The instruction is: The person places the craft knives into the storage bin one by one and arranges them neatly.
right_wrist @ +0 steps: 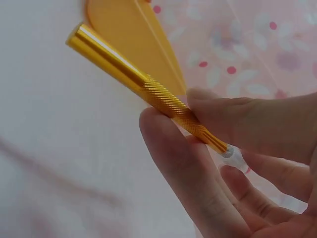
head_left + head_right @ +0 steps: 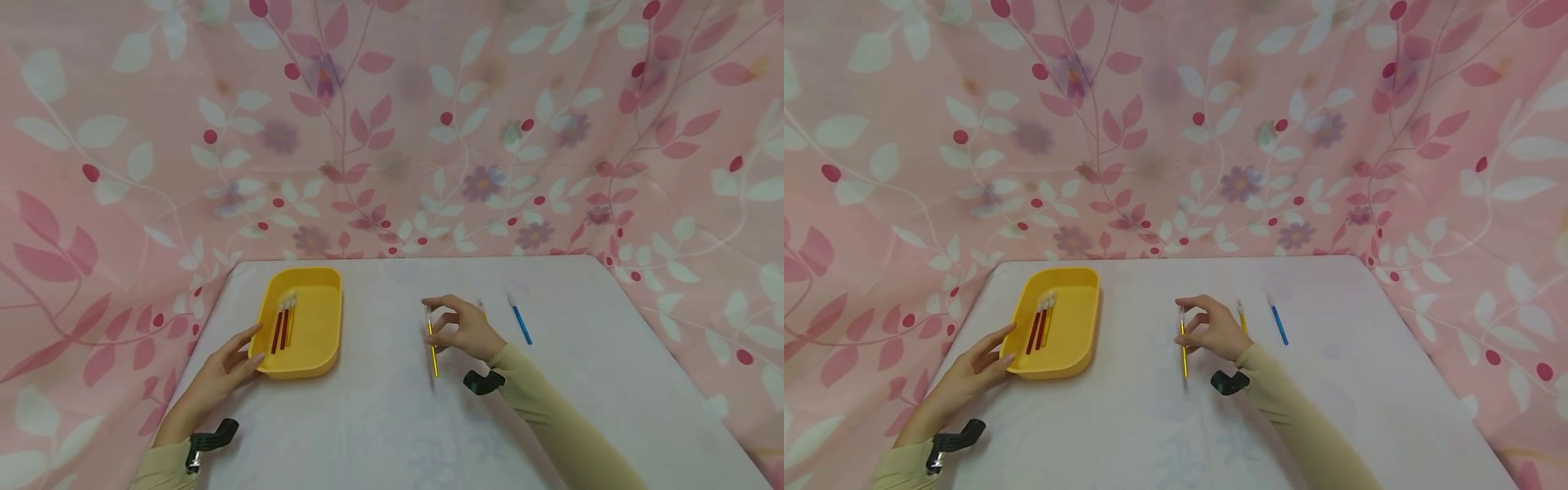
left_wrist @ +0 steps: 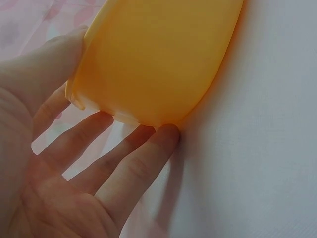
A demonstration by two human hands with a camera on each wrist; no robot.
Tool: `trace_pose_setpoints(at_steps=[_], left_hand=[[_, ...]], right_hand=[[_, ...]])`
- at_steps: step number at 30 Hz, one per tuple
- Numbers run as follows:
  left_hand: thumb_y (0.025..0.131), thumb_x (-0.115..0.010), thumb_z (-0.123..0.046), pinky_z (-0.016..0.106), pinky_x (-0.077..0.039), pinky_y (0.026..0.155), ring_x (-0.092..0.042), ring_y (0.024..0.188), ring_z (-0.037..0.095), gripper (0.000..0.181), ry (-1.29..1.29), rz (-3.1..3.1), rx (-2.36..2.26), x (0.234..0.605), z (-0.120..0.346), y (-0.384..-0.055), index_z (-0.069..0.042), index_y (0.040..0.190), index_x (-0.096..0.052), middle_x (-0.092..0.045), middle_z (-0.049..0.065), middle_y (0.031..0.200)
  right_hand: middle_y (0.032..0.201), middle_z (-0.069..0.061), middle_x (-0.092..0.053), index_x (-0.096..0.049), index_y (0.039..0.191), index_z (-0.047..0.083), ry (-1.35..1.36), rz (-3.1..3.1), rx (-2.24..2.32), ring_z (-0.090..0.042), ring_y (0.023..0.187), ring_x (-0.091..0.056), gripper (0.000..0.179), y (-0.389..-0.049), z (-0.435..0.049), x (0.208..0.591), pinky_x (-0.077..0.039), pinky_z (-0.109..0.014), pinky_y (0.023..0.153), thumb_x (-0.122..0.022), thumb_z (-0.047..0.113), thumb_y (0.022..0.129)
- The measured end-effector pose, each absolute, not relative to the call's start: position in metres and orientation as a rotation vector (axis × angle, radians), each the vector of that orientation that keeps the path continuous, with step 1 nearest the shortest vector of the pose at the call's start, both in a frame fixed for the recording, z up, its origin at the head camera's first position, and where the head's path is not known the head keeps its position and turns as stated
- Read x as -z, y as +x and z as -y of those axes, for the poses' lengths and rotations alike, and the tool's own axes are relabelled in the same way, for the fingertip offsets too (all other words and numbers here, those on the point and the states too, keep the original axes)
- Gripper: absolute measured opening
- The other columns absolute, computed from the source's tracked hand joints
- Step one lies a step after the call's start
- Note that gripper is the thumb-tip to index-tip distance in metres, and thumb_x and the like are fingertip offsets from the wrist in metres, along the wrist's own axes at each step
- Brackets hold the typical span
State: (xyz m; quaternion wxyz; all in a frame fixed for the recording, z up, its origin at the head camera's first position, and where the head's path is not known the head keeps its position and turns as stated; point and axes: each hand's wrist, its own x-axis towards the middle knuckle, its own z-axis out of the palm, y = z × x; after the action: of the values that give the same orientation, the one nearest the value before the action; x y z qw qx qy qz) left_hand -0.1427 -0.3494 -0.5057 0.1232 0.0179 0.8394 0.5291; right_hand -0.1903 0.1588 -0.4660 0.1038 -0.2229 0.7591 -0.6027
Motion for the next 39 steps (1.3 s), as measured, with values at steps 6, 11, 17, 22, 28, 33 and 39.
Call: trace_pose_setpoints(at_steps=[6, 11, 17, 22, 28, 33, 39], left_hand=[[0.11, -0.07, -0.037, 0.035, -0.06, 0.102, -0.045, 0.148, 0.05, 0.079, 0.066, -2.444, -1.555, 0.505, 0.349, -0.142, -0.025, 0.175, -0.027, -0.02, 0.02, 0.18], [0.11, -0.07, -0.037, 0.035, -0.06, 0.102, -0.046, 0.147, 0.05, 0.079, 0.067, -2.449, -1.549, 0.504, 0.349, -0.142, -0.024, 0.175, -0.028, -0.02, 0.02, 0.18], [0.11, -0.07, -0.036, 0.034, -0.061, 0.101, -0.047, 0.146, 0.05, 0.078, 0.069, -2.444, -1.559, 0.503, 0.348, -0.142, -0.023, 0.175, -0.028, -0.02, 0.02, 0.179], [0.111, -0.068, -0.034, 0.033, -0.061, 0.101, -0.049, 0.145, 0.049, 0.077, 0.092, -2.439, -1.581, 0.503, 0.347, -0.142, -0.021, 0.175, -0.028, -0.022, 0.02, 0.179], [0.111, -0.068, -0.033, 0.034, -0.061, 0.101, -0.05, 0.144, 0.049, 0.076, 0.096, -2.437, -1.588, 0.503, 0.347, -0.141, -0.02, 0.175, -0.028, -0.022, 0.021, 0.179], [0.111, -0.069, -0.034, 0.035, -0.061, 0.101, -0.048, 0.146, 0.05, 0.077, 0.084, -2.427, -1.582, 0.503, 0.347, -0.142, -0.021, 0.175, -0.028, -0.02, 0.02, 0.179], [0.111, -0.068, -0.033, 0.033, -0.061, 0.1, -0.049, 0.144, 0.048, 0.077, 0.084, -2.42, -1.59, 0.504, 0.348, -0.142, -0.021, 0.175, -0.028, -0.022, 0.02, 0.179]], right_hand=[[0.148, -0.023, -0.054, -0.058, 0.153, 0.0, -0.648, -2.222, 1.81, -0.044, 0.089, -0.075, 0.071, -0.191, -0.144, 0.459, -0.068, -0.049, 0.074, -0.088, -0.006, 0.089], [0.148, -0.022, -0.054, -0.058, 0.152, 0.0, -0.672, -2.197, 1.861, -0.045, 0.088, -0.074, 0.071, -0.19, -0.131, 0.452, -0.068, -0.05, 0.073, -0.088, -0.008, 0.088], [0.144, -0.024, -0.053, -0.058, 0.153, 0.0, -0.666, -2.171, 1.878, -0.032, 0.083, -0.077, 0.072, -0.191, -0.117, 0.444, -0.068, -0.049, 0.074, -0.087, -0.01, 0.088], [0.142, -0.029, -0.052, -0.057, 0.154, -0.001, -0.663, -2.144, 1.899, -0.035, 0.083, -0.076, 0.073, -0.193, -0.106, 0.441, -0.068, -0.049, 0.074, -0.087, -0.011, 0.087], [0.142, -0.032, -0.05, -0.058, 0.153, -0.001, -0.665, -2.104, 1.951, -0.045, 0.087, -0.073, 0.073, -0.196, -0.094, 0.439, -0.068, -0.051, 0.073, -0.086, -0.013, 0.087], [0.144, -0.033, -0.049, -0.057, 0.153, -0.002, -0.657, -2.1, 1.954, -0.042, 0.088, -0.074, 0.072, -0.198, -0.085, 0.437, -0.068, -0.05, 0.073, -0.086, -0.013, 0.087], [0.143, -0.031, -0.051, -0.059, 0.152, -0.001, -0.667, -2.099, 1.944, -0.031, 0.084, -0.075, 0.071, -0.202, -0.072, 0.434, -0.068, -0.049, 0.073, -0.086, -0.011, 0.088]])
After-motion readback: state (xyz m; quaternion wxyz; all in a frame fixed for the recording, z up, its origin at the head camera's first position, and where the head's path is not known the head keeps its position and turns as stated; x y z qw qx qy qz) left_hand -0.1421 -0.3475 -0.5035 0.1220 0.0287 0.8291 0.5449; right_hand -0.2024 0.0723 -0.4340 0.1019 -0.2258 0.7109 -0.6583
